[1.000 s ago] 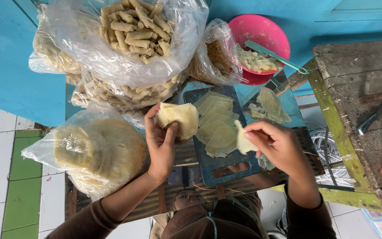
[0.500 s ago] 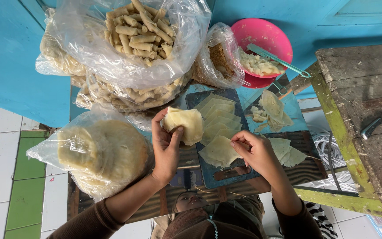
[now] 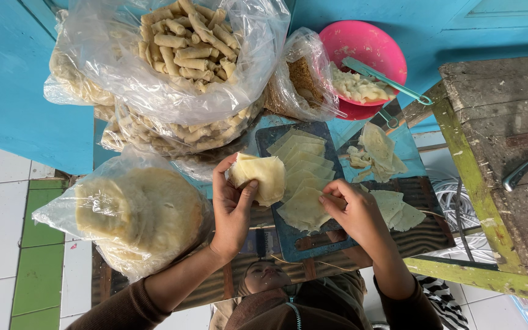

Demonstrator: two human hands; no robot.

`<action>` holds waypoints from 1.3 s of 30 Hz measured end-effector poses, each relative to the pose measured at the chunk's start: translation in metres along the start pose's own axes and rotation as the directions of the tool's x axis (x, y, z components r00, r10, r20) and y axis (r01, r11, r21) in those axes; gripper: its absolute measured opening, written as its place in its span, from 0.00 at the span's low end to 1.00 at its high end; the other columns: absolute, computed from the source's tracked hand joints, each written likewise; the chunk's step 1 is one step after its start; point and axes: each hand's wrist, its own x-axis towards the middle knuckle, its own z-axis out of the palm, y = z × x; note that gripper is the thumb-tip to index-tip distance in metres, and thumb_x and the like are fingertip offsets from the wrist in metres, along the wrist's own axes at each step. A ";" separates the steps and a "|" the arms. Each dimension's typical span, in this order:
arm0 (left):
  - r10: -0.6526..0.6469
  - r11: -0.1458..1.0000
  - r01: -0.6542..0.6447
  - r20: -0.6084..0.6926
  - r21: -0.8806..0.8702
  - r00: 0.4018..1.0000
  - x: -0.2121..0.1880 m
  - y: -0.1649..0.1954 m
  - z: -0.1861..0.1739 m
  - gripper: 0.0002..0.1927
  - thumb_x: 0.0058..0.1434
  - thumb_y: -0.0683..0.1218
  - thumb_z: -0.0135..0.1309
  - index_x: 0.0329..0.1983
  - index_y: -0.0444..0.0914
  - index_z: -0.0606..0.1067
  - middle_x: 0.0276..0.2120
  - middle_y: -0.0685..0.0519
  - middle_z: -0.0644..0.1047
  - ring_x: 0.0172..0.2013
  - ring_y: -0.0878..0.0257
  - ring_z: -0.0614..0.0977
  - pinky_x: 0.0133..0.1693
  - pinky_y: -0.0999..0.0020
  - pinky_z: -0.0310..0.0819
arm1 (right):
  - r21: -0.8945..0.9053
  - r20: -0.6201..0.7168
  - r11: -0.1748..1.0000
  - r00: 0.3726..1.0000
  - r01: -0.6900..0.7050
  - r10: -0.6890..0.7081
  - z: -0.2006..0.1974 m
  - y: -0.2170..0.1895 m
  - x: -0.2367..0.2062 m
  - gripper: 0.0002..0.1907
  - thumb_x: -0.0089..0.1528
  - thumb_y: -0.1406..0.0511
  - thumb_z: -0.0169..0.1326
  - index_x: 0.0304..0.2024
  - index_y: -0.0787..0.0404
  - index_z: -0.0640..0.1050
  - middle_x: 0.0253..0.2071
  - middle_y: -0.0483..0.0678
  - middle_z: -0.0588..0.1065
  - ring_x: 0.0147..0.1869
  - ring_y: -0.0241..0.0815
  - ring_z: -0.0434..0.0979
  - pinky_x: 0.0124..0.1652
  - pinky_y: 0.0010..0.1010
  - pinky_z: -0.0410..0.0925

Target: The person tears pieces of dough into flat sheets by hand on a cutting board, stacking the torn pieces, and occasionally reaches into a plastic bag of dough pieces to get more. At the end they use a plastic spatula to scrape and gather the torn dough pieces from the board.

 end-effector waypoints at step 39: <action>-0.383 0.921 0.339 0.288 0.192 0.878 -0.023 -0.006 0.008 0.20 0.72 0.54 0.48 0.51 0.33 0.78 0.37 0.58 0.78 0.39 0.73 0.74 0.42 0.78 0.70 | 0.184 -0.226 0.873 0.884 0.452 -0.410 0.001 -0.009 -0.016 0.10 0.67 0.70 0.59 0.47 0.62 0.72 0.47 0.51 0.75 0.50 0.38 0.77 0.46 0.26 0.71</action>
